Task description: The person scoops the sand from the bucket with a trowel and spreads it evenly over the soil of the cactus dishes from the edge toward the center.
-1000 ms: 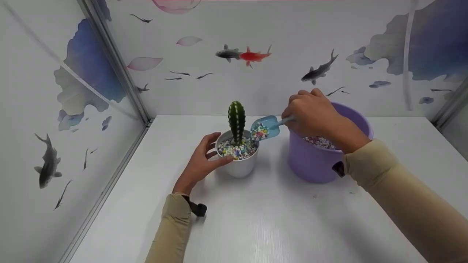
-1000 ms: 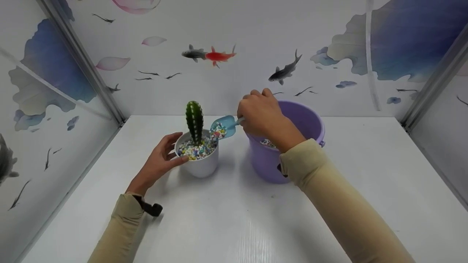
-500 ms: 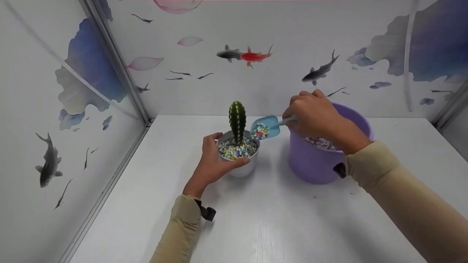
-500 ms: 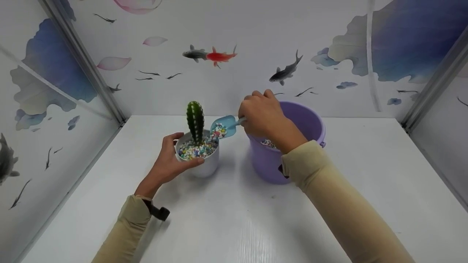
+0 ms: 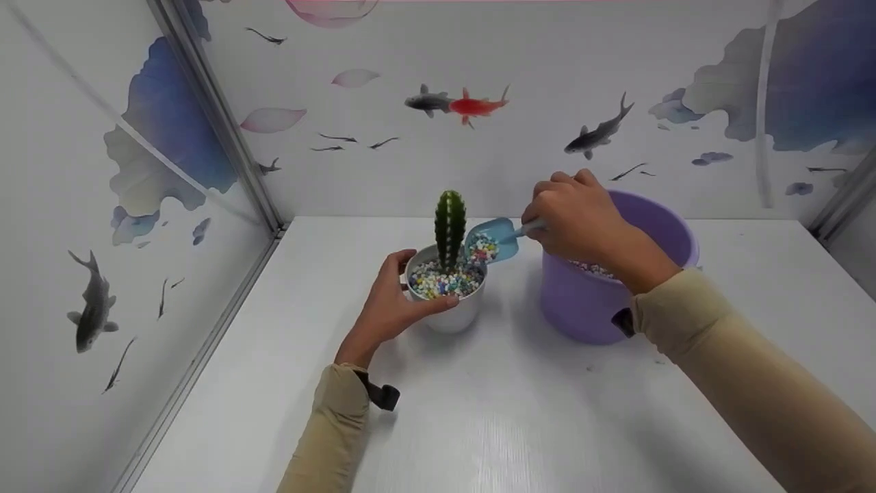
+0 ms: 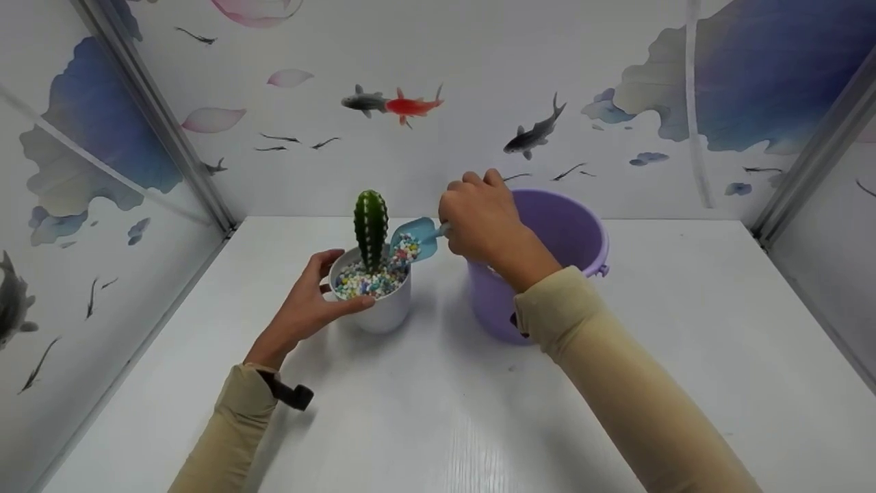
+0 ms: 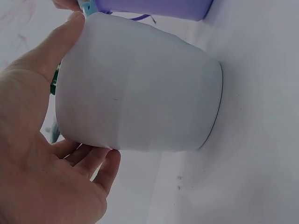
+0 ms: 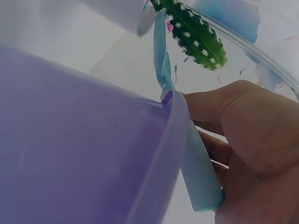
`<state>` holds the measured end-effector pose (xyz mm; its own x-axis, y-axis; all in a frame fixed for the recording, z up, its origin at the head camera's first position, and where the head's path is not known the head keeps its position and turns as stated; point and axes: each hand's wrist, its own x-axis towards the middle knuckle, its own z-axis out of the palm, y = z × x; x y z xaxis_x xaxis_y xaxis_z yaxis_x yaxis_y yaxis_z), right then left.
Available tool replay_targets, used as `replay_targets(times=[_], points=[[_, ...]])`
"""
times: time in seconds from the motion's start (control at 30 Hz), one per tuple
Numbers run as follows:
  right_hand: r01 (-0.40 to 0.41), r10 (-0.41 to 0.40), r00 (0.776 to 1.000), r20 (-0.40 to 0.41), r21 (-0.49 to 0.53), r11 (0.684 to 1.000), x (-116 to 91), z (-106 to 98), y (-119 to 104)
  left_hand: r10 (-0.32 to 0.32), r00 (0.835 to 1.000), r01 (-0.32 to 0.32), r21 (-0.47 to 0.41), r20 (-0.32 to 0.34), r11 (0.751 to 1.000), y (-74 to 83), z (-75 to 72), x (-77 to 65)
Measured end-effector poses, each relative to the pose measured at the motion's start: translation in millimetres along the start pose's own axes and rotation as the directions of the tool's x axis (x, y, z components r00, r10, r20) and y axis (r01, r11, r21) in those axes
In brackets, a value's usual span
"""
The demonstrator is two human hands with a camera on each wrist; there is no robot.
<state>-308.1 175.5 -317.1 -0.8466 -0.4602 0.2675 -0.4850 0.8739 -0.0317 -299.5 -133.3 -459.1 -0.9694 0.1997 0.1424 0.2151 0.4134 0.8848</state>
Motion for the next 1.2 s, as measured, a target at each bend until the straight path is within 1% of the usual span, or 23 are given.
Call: replay_targets(times=[0.1,0.23,0.3,0.63,0.8,0.9,0.97,1.1,1.2], points=[[0.0,-0.001,1.0,-0.016,-0.026,1.0,0,2,-2,0.005,1.0,-0.005,-0.008,0.004,1.0,-3.1,-1.5,0.8],[-0.004,0.003,1.0,-0.026,-0.043,0.999,1,5,-4,-0.016,1.0,0.017,-0.03,0.007,0.999,-6.1,-2.6,0.8],[-0.009,0.008,1.0,-0.029,-0.048,0.999,1,6,-5,-0.014,1.0,0.015,-0.047,0.014,0.999,-7.1,-3.5,0.6],[-0.013,0.008,0.998,-0.068,-0.067,0.998,0,12,-9,0.006,0.995,0.007,-0.131,0.102,0.991,-15.9,-12.1,1.4],[-0.016,0.011,0.997,-0.078,-0.063,0.998,-1,13,-9,0.014,0.994,0.0,-0.122,0.112,0.993,-16.6,-13.8,-0.3],[-0.015,0.01,0.997,-0.078,-0.059,0.998,-2,13,-8,-0.005,0.996,0.013,-0.085,0.094,0.996,-15.1,-9.7,-2.0],[-0.008,0.002,0.996,-0.089,-0.057,0.998,-3,14,-7,-0.011,0.998,0.014,-0.046,0.064,0.999,-12.2,-4.5,-3.4],[0.01,-0.017,0.993,-0.118,-0.061,0.998,-5,14,-6,-0.017,0.999,0.018,0.046,-0.028,0.999,0.1,7.8,-7.1],[-0.006,-0.002,0.994,-0.113,-0.063,0.998,-4,14,-6,-0.015,0.996,0.026,0.118,-0.089,0.993,10.0,15.8,-9.3]])
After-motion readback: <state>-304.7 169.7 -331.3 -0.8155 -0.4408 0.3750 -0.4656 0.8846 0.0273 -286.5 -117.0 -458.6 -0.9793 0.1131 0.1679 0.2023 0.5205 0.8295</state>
